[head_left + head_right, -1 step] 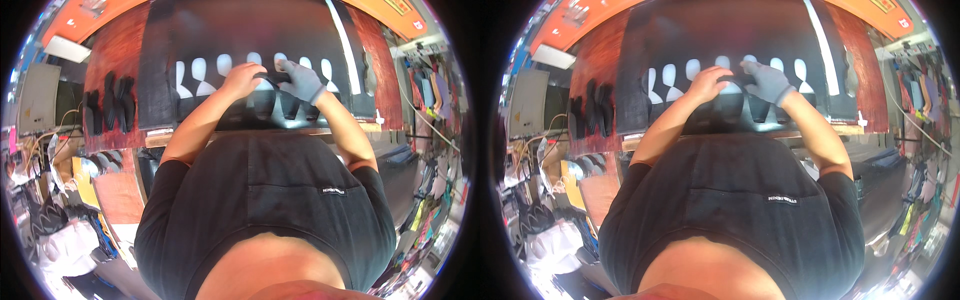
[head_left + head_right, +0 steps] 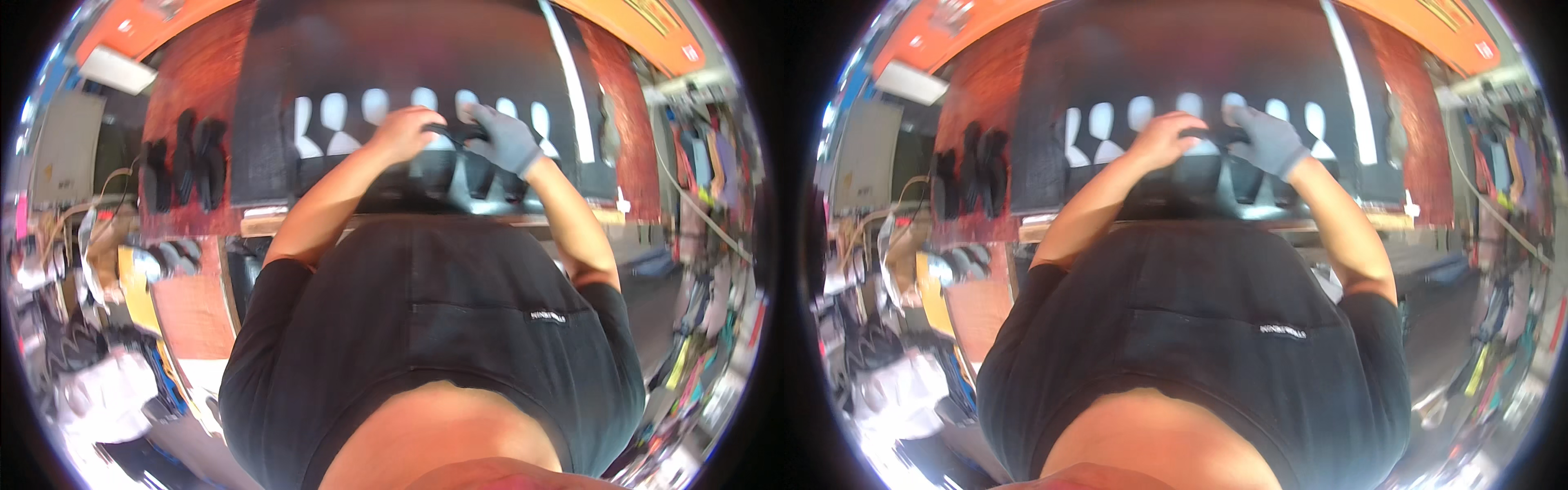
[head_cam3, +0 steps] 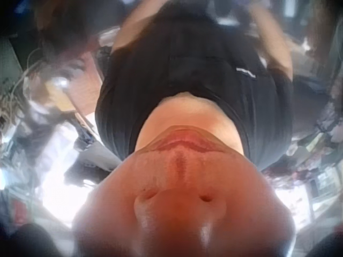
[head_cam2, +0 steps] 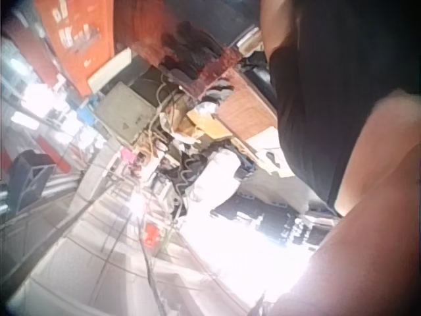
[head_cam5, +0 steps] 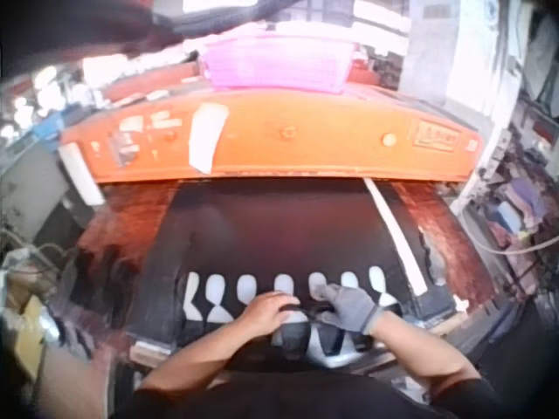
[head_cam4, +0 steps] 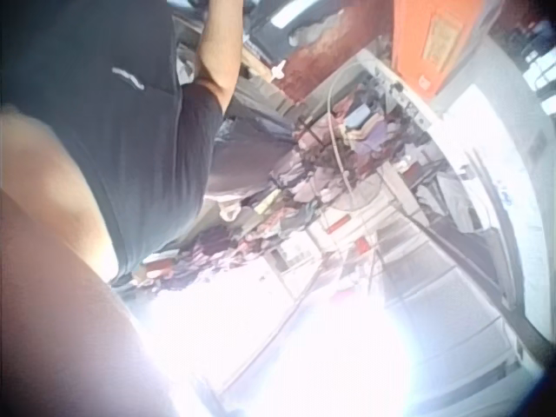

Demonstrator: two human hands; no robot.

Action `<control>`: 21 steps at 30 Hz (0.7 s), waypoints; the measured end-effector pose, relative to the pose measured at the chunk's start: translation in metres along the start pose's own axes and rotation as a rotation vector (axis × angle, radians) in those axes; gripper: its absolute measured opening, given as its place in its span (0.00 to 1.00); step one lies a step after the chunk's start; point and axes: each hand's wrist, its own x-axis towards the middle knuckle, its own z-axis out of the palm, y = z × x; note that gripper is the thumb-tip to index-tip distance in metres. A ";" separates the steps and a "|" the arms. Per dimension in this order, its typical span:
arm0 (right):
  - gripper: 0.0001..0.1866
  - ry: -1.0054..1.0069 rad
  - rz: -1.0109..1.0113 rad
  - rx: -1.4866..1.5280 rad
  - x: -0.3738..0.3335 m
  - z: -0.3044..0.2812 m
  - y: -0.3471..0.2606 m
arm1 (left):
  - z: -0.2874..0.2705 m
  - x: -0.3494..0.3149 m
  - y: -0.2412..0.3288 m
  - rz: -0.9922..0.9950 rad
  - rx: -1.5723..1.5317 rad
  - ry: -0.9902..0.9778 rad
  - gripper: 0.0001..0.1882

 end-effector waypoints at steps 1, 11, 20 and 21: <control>0.27 -0.124 0.101 -0.024 -0.003 -0.003 0.002 | -0.003 0.000 0.001 0.044 -0.043 -0.049 0.14; 0.14 0.071 0.253 1.135 0.048 0.005 -0.047 | -0.067 -0.021 0.002 -0.514 -1.537 0.011 0.31; 0.25 -0.017 -0.111 0.796 0.064 0.066 -0.137 | -0.121 -0.101 -0.004 -0.435 -1.369 0.475 0.13; 0.25 0.039 -0.200 0.782 0.064 0.069 -0.139 | -0.150 -0.115 -0.011 -0.521 -1.125 0.456 0.16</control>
